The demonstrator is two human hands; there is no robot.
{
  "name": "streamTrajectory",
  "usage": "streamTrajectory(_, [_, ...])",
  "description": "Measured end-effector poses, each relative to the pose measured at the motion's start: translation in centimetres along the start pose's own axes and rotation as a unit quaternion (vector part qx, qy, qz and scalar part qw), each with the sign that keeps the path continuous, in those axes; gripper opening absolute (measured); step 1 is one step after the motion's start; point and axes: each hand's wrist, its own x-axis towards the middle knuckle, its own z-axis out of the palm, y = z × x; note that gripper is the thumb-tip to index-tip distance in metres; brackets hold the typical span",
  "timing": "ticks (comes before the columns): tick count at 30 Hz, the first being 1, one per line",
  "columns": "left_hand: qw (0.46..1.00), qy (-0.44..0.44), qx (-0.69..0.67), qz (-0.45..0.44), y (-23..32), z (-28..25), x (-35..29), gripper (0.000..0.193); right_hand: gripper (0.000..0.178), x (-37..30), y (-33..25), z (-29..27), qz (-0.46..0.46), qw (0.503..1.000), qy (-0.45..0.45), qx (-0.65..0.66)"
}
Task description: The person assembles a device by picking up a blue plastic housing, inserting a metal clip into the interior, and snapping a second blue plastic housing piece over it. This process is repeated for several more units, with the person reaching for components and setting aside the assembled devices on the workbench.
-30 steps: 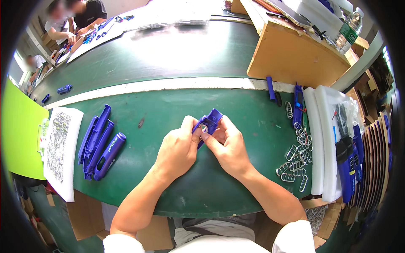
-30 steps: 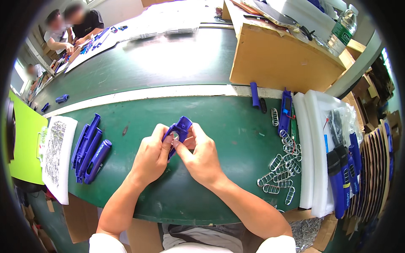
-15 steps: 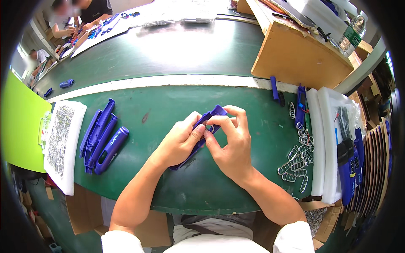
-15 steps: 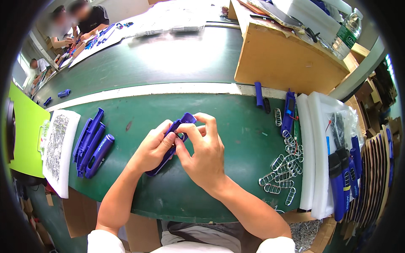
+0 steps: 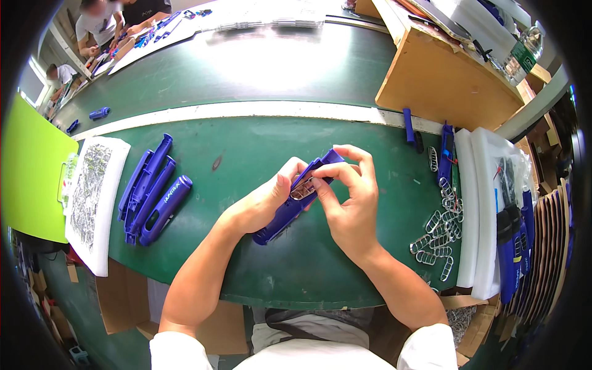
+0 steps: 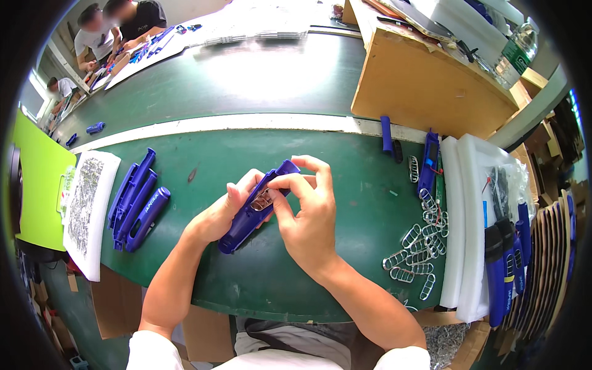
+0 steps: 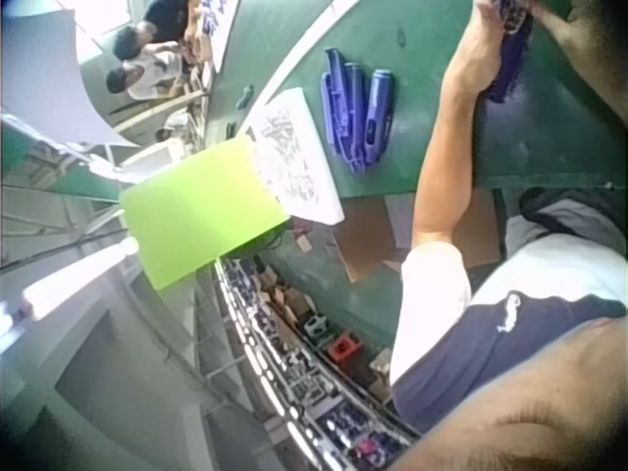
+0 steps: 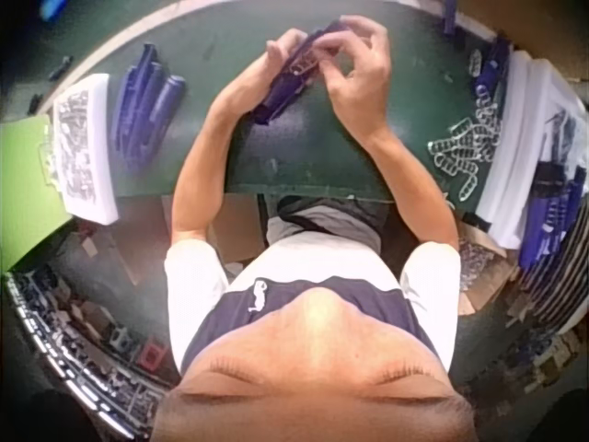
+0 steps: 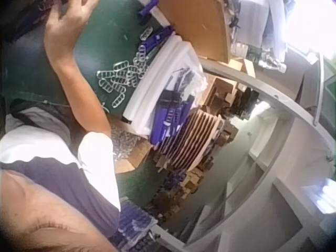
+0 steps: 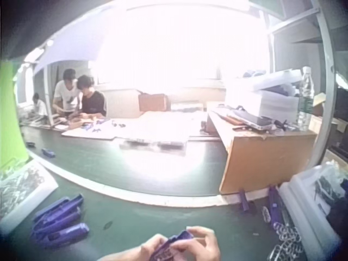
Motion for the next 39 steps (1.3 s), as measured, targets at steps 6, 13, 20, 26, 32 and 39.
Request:
streamTrajectory(6, [0.999,-0.019,0.028,-0.011,0.4,-0.1,0.1,0.098,0.012,0.4,-0.2,-0.3,0.011,1.0,-0.011,-0.017])
streamTrajectory(13, [0.998,-0.016,0.056,0.0,0.0,-0.1,0.1,0.095,0.011,0.4,0.2,-0.2,-0.034,0.998,-0.002,-0.053])
streamTrajectory(20, [0.999,-0.013,0.02,-0.03,0.4,-0.1,0.1,0.075,0.01,0.0,0.6,0.2,-0.002,1.0,-0.003,-0.003])
streamTrajectory(26, [0.995,0.019,0.101,-0.004,0.7,0.7,0.4,0.03,0.01,0.0,0.4,0.0,0.011,1.0,-0.024,0.004])
streamTrajectory(32, [0.992,0.03,0.115,-0.035,1.4,0.8,0.5,0.016,0.01,0.6,0.5,-0.6,0.013,0.998,-0.065,0.003])
streamTrajectory(39, [0.977,0.031,0.209,0.012,1.5,1.1,0.7,0.01,0.012,1.0,0.5,-1.2,-0.016,0.996,-0.089,0.005])
